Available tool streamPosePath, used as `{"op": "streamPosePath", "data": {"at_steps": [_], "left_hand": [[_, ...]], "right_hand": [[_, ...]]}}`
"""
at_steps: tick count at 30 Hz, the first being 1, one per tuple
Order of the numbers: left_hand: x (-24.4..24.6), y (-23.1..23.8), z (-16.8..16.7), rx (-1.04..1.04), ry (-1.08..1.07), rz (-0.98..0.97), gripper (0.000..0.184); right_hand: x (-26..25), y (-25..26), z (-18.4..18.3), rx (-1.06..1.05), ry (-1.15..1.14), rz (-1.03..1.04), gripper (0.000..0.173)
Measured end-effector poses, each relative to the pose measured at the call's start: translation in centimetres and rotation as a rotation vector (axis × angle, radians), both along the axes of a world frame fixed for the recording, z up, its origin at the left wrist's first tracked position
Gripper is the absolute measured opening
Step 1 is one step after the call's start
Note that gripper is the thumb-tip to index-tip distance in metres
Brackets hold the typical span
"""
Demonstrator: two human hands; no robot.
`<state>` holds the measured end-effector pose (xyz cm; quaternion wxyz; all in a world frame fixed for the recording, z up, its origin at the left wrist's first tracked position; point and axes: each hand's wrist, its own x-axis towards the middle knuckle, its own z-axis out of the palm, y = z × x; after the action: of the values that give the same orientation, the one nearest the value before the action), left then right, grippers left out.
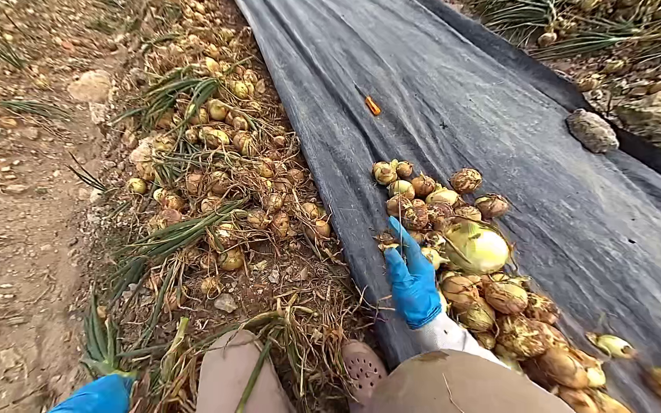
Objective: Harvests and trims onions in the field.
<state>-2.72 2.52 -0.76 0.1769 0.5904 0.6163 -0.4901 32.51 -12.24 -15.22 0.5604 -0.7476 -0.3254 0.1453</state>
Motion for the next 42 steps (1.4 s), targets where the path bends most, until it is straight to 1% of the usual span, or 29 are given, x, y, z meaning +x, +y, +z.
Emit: {"op": "streamPosePath", "data": {"at_steps": [1, 2, 3, 4, 5, 6, 8, 10, 12, 13, 16, 18, 21, 24, 26, 27, 28, 29, 31, 32, 33, 34, 35, 36, 37, 39, 40, 41, 42], "left_hand": [[-3.8, 2.5, -2.6, 0.117, -0.271, 0.021, 0.034], [-9.8, 6.4, -7.1, 0.210, -0.749, -0.005, 0.039], [-10.2, 9.0, -10.5, 0.353, -0.834, 0.322, 0.048], [-8.3, 11.0, -12.9, 0.485, -0.805, 0.590, 0.057], [-5.9, 12.7, -14.9, 0.564, -0.759, 0.717, 0.064], [-3.7, 13.9, -16.7, 0.574, -0.704, 0.748, 0.070], [-0.2, 14.6, -19.8, 0.528, -0.571, 0.607, 0.073], [2.3, 14.3, -20.9, 0.524, -0.406, 0.376, 0.065], [3.3, 13.1, -20.1, 0.548, -0.369, 0.245, 0.058], [3.3, 11.9, -19.2, 0.582, -0.439, 0.186, 0.058], [2.9, 7.3, -15.6, 0.680, -0.897, 0.113, 0.068], [3.0, 3.5, -13.1, 0.686, -1.169, 0.051, 0.069], [4.5, -1.4, -10.0, 0.685, -1.359, -0.068, 0.071], [6.2, -4.3, -9.2, 0.672, -1.447, -0.207, 0.056], [6.7, -5.3, -9.2, 0.640, -1.408, -0.266, 0.054], [6.7, -5.6, -9.1, 0.603, -1.368, -0.268, 0.055], [6.7, -5.8, -8.9, 0.554, -1.317, -0.263, 0.055], [6.7, -6.1, -8.7, 0.500, -1.263, -0.257, 0.052], [7.0, -6.5, -8.0, 0.363, -1.123, -0.185, 0.040], [7.1, -6.6, -7.7, 0.287, -1.054, -0.115, 0.032], [7.2, -6.5, -7.5, 0.225, -0.996, -0.050, 0.027], [7.2, -6.3, -7.4, 0.196, -0.951, -0.013, 0.027], [7.3, -6.1, -7.1, 0.202, -0.917, -0.008, 0.031], [7.5, -5.9, -6.6, 0.245, -0.900, -0.024, 0.034], [7.8, -5.9, -6.0, 0.311, -0.888, -0.063, 0.036], [8.5, -6.3, -5.0, 0.439, -0.879, -0.172, 0.035], [9.0, -6.5, -4.7, 0.458, -0.860, -0.230, 0.036], [9.5, -6.6, -4.5, 0.422, -0.818, -0.267, 0.037], [10.1, -6.7, -4.3, 0.340, -0.769, -0.276, 0.040]], "right_hand": [[-0.9, 0.4, -0.8, 0.008, 0.049, 0.019, 0.061], [-2.0, 0.4, -1.5, -0.031, 0.096, 0.098, 0.055], [-3.2, 0.4, -2.2, -0.072, 0.126, 0.167, 0.052], [-4.4, 0.5, -2.9, -0.125, 0.140, 0.237, 0.052], [-5.4, 0.4, -3.3, -0.193, 0.159, 0.322, 0.054], [-6.3, 0.2, -3.4, -0.261, 0.183, 0.411, 0.055], [-7.3, -0.5, -2.9, -0.399, 0.247, 0.562, 0.058], [-7.0, -1.3, -2.8, -0.468, 0.265, 0.623, 0.062], [-6.4, -2.4, -3.7, -0.426, 0.277, 0.585, 0.062], [-6.2, -2.7, -4.0, -0.409, 0.281, 0.563, 0.061], [-6.3, -1.5, -3.9, -0.441, 0.288, 0.603, 0.062], [-7.5, 0.4, -2.5, -0.448, 0.297, 0.653, 0.062], [-9.8, 3.5, 0.2, -0.386, 0.429, 0.750, 0.069], [-11.6, 4.1, 0.6, -0.175, 0.533, 0.765, 0.068], [-12.1, 3.5, 0.4, -0.065, 0.640, 0.731, 0.063], [-12.1, 3.1, 0.4, -0.063, 0.623, 0.716, 0.062], [-11.9, 2.6, 0.3, -0.082, 0.533, 0.710, 0.060], [-11.4, 2.2, 0.2, -0.109, 0.379, 0.727, 0.056], [-10.9, 1.6, -0.5, -0.039, -0.093, 0.672, 0.057], [-10.7, 1.4, -0.9, 0.035, -0.246, 0.612, 0.059], [-10.6, 1.4, -1.2, 0.119, -0.291, 0.550, 0.061], [-10.3, 1.4, -1.4, 0.170, -0.252, 0.505, 0.062], [-9.9, 1.2, -1.7, 0.157, -0.173, 0.477, 0.061], [-9.4, 1.0, -1.9, 0.065, -0.089, 0.454, 0.060], [-9.0, 0.9, -2.0, -0.101, -0.015, 0.449, 0.061], [-8.4, 0.8, -1.8, -0.493, 0.123, 0.623, 0.071], [-8.6, 0.7, -1.7, -0.585, 0.189, 0.712, 0.074], [-9.0, 0.6, -1.8, -0.607, 0.252, 0.767, 0.074], [-9.5, 0.3, -1.8, -0.567, 0.327, 0.774, 0.072]]}}
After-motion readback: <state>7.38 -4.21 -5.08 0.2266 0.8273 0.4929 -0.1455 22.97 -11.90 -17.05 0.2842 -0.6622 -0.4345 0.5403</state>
